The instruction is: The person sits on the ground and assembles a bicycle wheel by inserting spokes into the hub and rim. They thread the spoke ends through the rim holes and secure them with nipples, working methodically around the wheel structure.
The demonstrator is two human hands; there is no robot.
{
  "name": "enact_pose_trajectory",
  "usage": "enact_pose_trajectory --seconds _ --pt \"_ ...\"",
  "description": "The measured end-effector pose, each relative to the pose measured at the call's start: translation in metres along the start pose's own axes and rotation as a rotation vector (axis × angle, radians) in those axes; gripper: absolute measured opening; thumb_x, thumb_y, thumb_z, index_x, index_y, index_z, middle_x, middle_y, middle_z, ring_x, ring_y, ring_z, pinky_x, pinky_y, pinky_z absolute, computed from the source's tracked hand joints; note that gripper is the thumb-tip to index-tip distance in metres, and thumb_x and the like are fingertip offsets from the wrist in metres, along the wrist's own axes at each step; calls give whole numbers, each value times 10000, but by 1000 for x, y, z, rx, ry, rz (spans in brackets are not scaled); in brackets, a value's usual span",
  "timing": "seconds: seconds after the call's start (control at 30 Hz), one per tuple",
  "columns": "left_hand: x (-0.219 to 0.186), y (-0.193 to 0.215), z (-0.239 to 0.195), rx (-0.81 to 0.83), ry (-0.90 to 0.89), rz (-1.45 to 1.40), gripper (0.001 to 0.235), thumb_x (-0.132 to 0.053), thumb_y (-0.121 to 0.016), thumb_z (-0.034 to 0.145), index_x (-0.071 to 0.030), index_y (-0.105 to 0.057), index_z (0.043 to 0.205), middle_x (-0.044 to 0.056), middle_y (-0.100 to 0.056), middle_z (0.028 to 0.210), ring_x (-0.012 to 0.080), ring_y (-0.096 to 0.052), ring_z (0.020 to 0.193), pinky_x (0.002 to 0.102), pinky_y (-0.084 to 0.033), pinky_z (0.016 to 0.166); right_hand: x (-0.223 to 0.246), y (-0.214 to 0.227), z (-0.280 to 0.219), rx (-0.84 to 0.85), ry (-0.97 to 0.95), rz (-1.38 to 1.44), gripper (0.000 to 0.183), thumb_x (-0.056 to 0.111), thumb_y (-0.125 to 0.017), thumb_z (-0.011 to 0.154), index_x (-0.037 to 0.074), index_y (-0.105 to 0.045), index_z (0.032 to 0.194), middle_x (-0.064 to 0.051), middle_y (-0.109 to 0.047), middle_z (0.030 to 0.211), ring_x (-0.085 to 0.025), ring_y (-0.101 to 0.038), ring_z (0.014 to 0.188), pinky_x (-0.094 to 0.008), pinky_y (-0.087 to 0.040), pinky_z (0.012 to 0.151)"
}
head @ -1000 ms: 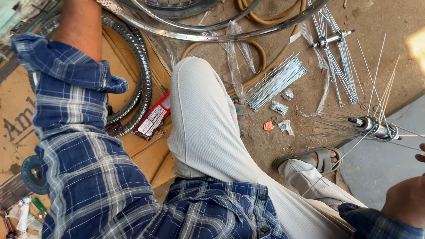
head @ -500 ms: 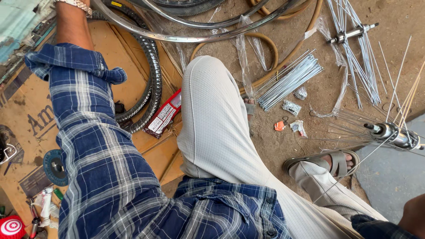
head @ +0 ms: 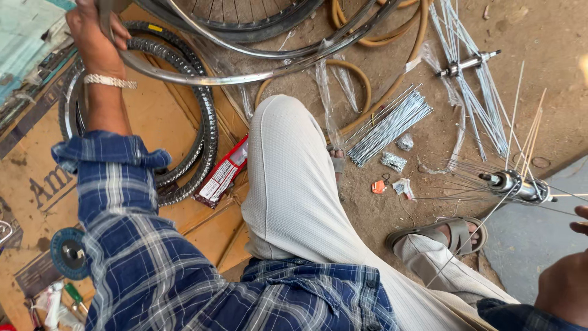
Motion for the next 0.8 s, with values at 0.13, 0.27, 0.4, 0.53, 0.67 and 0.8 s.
enact_pose_trajectory --seconds 0.13,0.27,0.4,0.53,0.67,0.8 --pt "-44 -63 -47 27 -80 147 638 -640 -668 1025 -42 -559 833 17 -556 726 91 -585 585 233 -413 496 13 9 15 -114 -33 214 289 99 -248 1269 -47 -496 1297 -184 -586 1268 -249 -615 1186 -317 -526 977" --pt "-86 -113 -105 26 -95 193 733 -650 -757 1005 -13 -519 730 -3 -474 650 91 -474 593 256 -338 549 21 19 24 -283 -219 508 314 219 -291 1291 -9 -504 1252 -133 -619 1102 -203 -668 1044 -269 -528 857" --pt "-118 -141 -149 76 -175 317 734 -647 -778 1022 19 -599 771 9 -511 713 114 -493 703 292 -368 650 41 28 33 -328 -196 575 327 286 -342 1293 16 -492 1186 -119 -611 987 -197 -672 925 -253 -509 763" --pt "-110 -137 -170 95 -180 373 733 -668 -760 1008 11 -612 776 35 -519 721 132 -457 717 297 -332 637 54 31 35 -338 -190 567 316 306 -364 1274 33 -492 1179 -96 -590 964 -190 -680 913 -249 -512 738" --pt "-86 -102 -184 107 -154 333 748 -714 -680 1014 10 -621 837 55 -582 802 140 -511 797 293 -389 705 60 37 32 -323 -155 489 327 350 -371 1257 58 -496 1178 -85 -655 954 -186 -715 916 -240 -524 736" --pt "-68 -66 -198 99 -137 417 776 -744 -583 1022 15 -618 863 70 -642 882 164 -574 910 309 -459 806 55 36 25 -313 -163 481 335 366 -375 1255 63 -501 1185 -84 -664 969 -188 -730 942 -242 -534 746"
Point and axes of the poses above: each hand's wrist, its own z-axis towards the middle knuckle, its own y-axis out of the back of the hand, x = y × z, the point moved 8 cm from there along z, towards the middle knuckle
